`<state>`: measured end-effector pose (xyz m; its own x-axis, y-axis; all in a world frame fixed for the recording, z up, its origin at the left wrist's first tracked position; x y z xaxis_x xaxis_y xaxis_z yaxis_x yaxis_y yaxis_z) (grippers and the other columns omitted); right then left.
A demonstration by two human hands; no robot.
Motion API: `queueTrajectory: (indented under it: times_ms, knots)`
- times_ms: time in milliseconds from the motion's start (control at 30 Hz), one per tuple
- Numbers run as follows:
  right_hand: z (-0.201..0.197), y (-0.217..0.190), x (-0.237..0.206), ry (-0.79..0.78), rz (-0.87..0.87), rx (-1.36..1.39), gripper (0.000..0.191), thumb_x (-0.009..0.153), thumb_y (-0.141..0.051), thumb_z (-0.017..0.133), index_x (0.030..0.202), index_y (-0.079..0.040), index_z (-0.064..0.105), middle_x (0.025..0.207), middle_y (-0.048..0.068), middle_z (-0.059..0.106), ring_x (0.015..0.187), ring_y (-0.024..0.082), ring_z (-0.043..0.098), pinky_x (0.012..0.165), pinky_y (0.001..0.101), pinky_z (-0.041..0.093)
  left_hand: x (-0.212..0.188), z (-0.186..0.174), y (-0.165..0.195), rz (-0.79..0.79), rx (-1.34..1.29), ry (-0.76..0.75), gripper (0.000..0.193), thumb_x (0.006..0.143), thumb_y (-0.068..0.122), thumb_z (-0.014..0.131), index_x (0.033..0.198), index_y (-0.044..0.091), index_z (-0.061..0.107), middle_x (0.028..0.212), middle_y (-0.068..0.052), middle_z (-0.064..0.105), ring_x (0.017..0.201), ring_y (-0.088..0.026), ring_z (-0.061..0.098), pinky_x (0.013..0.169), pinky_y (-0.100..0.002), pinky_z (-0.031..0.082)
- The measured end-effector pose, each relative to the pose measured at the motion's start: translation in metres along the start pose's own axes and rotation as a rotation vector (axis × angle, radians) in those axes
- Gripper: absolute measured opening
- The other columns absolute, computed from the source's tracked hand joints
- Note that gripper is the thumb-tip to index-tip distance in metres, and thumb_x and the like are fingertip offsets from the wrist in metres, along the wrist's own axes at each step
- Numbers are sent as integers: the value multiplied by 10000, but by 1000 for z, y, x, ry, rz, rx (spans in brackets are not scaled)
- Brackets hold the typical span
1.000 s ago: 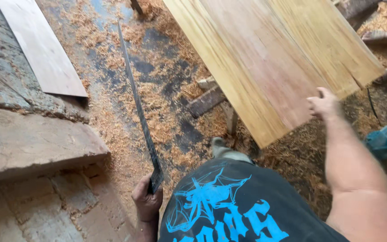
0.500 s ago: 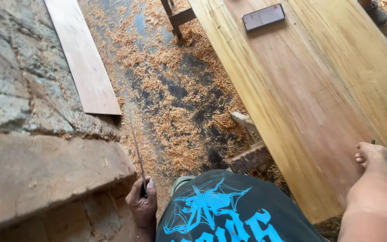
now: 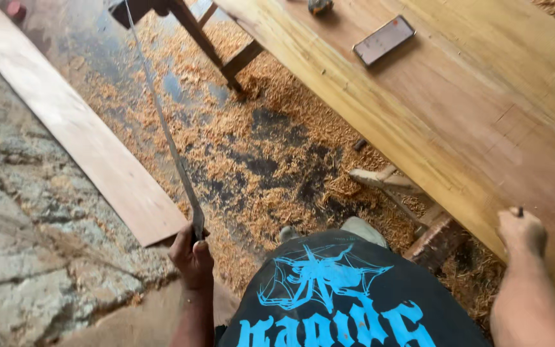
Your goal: The person measures a large wooden plank using a tape measure and a set square, marking lines with a pencil. They adjust the tools and reposition the plank to draw straight lines for cutting or assembly.
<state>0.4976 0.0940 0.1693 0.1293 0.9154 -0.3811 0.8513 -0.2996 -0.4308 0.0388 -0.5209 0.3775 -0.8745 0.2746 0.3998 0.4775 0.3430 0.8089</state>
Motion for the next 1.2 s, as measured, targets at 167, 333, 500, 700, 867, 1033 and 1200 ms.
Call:
queueTrajectory:
  times_ms: [167, 333, 500, 700, 867, 1033, 1200]
  knots:
    - [-38, 45, -12, 218, 316, 66, 316, 1104, -325, 616, 1118, -12, 660, 869, 117, 656, 596, 143, 527, 425, 293, 363, 93, 46, -18, 129, 93, -74, 655, 1006, 598, 599, 1201, -22, 679, 862, -95, 657, 760, -183, 627, 683, -328, 504]
    - [-52, 28, 2, 263, 333, 144, 248, 1037, -298, 663, 1091, -56, 661, 811, 62, 662, 591, 114, 592, 405, 272, 418, 166, 106, -27, 238, 160, -119, 605, 949, 571, 632, 1156, 6, 684, 829, -102, 639, 733, -227, 646, 646, -365, 518]
    - [-43, -12, 8, 129, 280, 184, 225, 1018, -275, 691, 1179, -120, 701, 934, 41, 687, 705, 108, 613, 472, 270, 460, 234, 176, -39, 373, 277, -267, 500, 981, 480, 715, 1144, 9, 676, 910, -176, 652, 817, -376, 651, 714, -438, 537]
    - [-40, 14, 3, 140, 251, 367, 284, 956, -239, 705, 1228, -158, 686, 871, 3, 672, 675, 132, 602, 464, 293, 428, 333, 292, -81, 401, 374, -416, 376, 1006, 441, 726, 1050, 71, 679, 963, -163, 694, 862, -398, 674, 737, -483, 554]
    - [-26, 80, -29, 264, 359, 588, 270, 952, -244, 709, 1187, -113, 690, 854, 18, 663, 641, 130, 585, 480, 321, 396, 387, 390, -147, 362, 680, -587, 456, 965, 592, 706, 983, 137, 698, 969, -145, 727, 884, -425, 685, 709, -553, 539]
    - [-10, 95, -99, 380, 674, 420, 231, 933, -270, 743, 1052, -73, 722, 858, 59, 703, 631, 164, 614, 527, 316, 456, 437, 466, -194, 406, 841, -802, 604, 949, 747, 651, 980, 146, 701, 975, -151, 747, 879, -430, 708, 722, -553, 560]
    - [-3, 64, -148, 226, 864, 150, 275, 978, -339, 707, 1002, -67, 739, 853, 126, 720, 650, 199, 605, 551, 354, 439, 468, 503, -228, 379, 846, -873, 635, 943, 735, 652, 1027, 107, 695, 1005, -178, 719, 921, -420, 711, 740, -573, 559]
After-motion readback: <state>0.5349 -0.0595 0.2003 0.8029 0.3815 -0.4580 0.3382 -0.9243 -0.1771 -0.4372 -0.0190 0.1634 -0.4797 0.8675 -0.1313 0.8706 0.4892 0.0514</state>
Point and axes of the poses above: each hand's wrist, its own x-axis towards the middle knuckle, its own z-axis out of the palm, y = z × x, the point moved 7 cm from there along x, towards the middle knuckle
